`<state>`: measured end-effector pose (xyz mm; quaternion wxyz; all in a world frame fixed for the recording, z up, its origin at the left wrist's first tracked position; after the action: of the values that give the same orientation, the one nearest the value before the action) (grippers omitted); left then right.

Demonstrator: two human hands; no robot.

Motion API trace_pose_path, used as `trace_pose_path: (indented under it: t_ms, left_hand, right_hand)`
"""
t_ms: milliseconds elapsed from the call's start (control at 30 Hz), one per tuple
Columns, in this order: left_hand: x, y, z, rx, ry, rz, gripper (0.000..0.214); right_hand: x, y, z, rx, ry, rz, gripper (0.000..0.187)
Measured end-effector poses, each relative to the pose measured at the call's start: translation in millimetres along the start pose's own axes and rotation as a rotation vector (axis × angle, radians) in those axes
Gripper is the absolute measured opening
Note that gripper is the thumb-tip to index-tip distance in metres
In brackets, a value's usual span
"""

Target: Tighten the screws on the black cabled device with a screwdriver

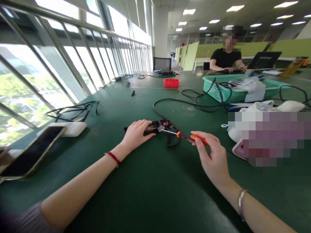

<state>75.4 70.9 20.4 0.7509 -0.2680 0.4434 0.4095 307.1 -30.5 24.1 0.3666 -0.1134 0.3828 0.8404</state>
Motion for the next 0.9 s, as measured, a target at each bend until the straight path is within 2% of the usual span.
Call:
trace_pose_path:
  t_ms: [900]
  left_hand:
    - [-1.7,0.2,-0.9,-0.014,0.008,-0.006,0.038]
  right_hand:
    - [-3.3,3.1,0.1,0.012,-0.024,-0.027,0.026]
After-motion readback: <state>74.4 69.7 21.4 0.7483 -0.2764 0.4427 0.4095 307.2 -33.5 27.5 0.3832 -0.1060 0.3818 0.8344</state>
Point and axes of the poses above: each hand's wrist, its own z-axis towards the middle knuckle, its own x-axis out of the palm, y = z × x, the point moved 7 cm from there along z, towards the middle knuckle, and after that the axes turned 6 degrees about -x, right-handed, at the moved point
